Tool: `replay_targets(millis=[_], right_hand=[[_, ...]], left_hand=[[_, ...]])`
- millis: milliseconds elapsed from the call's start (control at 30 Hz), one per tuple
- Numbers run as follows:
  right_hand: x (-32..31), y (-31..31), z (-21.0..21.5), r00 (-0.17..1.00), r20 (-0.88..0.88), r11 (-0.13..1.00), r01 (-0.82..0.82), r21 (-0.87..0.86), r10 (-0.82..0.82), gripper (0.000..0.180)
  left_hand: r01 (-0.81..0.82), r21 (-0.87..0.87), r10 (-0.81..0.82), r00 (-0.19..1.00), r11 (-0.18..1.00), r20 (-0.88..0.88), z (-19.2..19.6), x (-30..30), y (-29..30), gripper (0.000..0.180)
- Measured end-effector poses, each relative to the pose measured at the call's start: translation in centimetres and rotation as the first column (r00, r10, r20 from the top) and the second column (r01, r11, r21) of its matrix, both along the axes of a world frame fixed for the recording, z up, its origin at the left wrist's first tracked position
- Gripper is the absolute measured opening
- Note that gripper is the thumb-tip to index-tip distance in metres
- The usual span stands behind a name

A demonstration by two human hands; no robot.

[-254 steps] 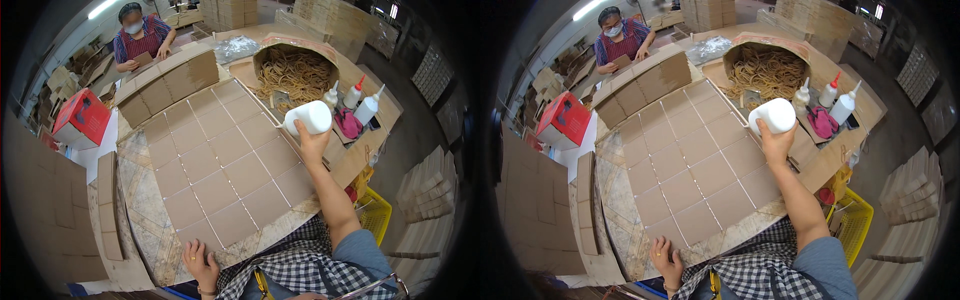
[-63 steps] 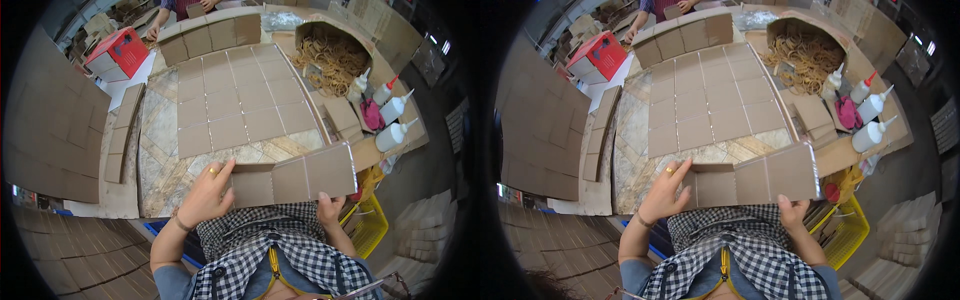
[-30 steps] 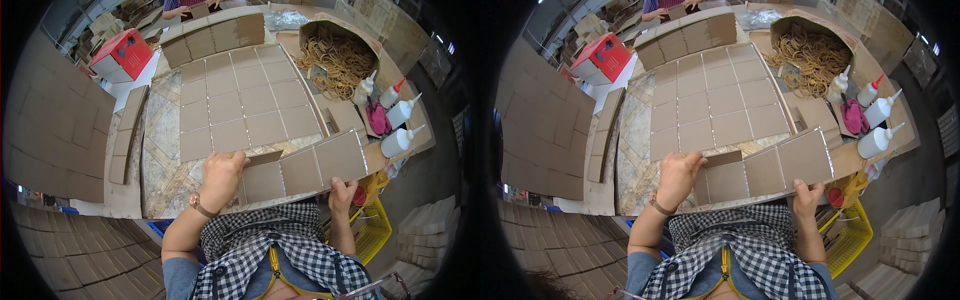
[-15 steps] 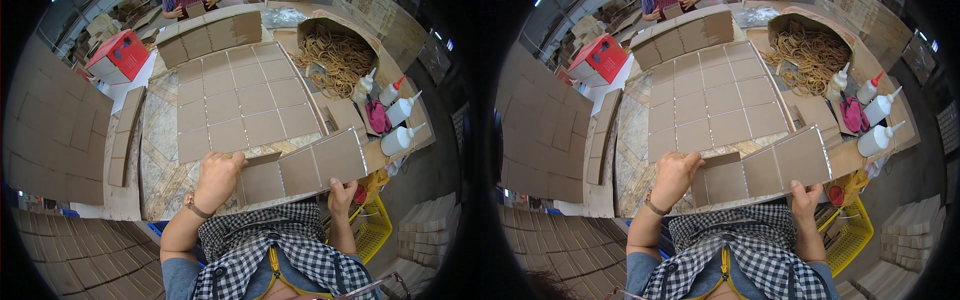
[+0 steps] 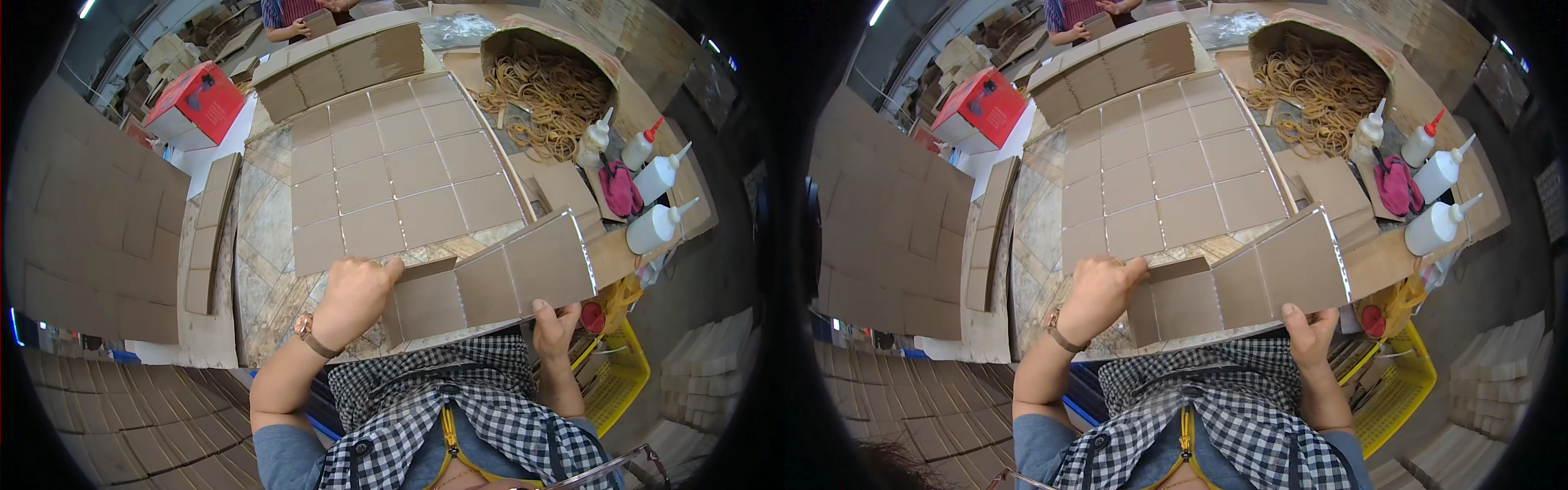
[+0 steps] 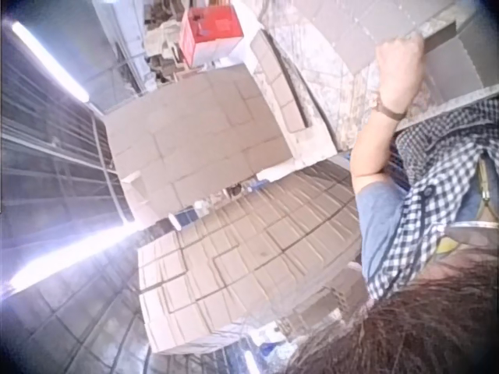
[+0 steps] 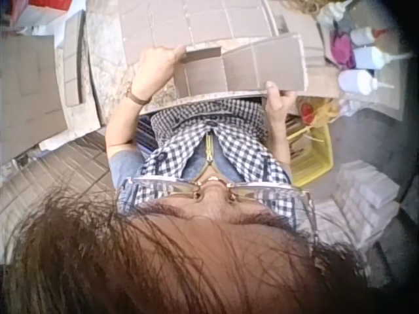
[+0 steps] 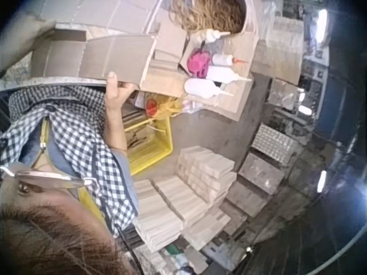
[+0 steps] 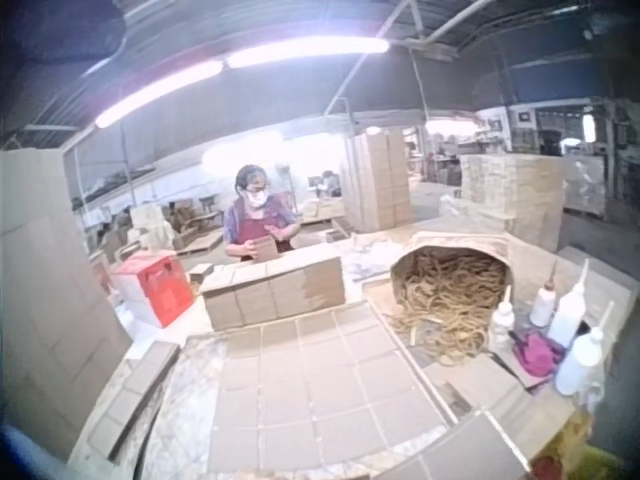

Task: Folding cardboard sheets, applying glue, and securing the resulting boxes with rubber bands in a factory setting.

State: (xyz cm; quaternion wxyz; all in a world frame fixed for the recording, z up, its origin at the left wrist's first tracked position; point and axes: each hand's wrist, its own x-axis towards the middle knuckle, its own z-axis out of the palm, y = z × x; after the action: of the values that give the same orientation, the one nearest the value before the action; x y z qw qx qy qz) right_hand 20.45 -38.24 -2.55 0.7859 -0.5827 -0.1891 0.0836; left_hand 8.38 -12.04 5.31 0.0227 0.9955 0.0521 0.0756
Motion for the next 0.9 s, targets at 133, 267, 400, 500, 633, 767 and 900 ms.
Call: replay_targets(millis=[133,267,400,500,633,767,900], right_hand=[[-0.5,1.0,1.8,0.998,0.051,0.999,-0.048,-0.019,0.049,0.029],[-0.8,1.1,2.1,0.948,0.23,0.951,-0.155,-0.266,0.219,0.038],[-1.7,3.2,4.6,0.856,0.44,0.918,-0.094,-0.386,0.272,0.048],[-2.3,3.9,5.8,0.819,0.481,0.898,-0.092,-0.43,0.314,0.053],[-2.9,4.8,6.8,0.75,0.583,0.899,-0.036,-0.437,0.313,0.053],[-3.3,5.0,6.9,0.747,0.571,0.875,-0.031,-0.483,0.341,0.053],[-3.5,4.8,6.8,0.745,0.568,0.862,-0.018,-0.507,0.349,0.053]], left_hand=[[-0.059,0.081,0.059,0.998,0.995,0.005,0.2,0.0,-1.5,0.005],[-0.086,0.08,0.084,0.996,0.993,0.033,-0.2,0.1,-1.6,0.014],[-0.105,0.075,0.104,0.994,0.992,0.02,-0.1,-0.2,-1.6,0.005],[-0.104,0.015,0.103,0.993,0.994,0.057,-0.4,-0.5,-1.3,0.009],[-0.075,-0.106,0.086,0.99,0.992,0.108,-0.8,-1.0,-0.8,0.013],[-0.075,-0.247,0.12,0.978,0.966,0.173,-1.0,-1.8,-0.7,0.012],[-0.029,-0.457,0.179,0.941,0.889,0.288,-2.3,-2.5,-0.6,0.013]])
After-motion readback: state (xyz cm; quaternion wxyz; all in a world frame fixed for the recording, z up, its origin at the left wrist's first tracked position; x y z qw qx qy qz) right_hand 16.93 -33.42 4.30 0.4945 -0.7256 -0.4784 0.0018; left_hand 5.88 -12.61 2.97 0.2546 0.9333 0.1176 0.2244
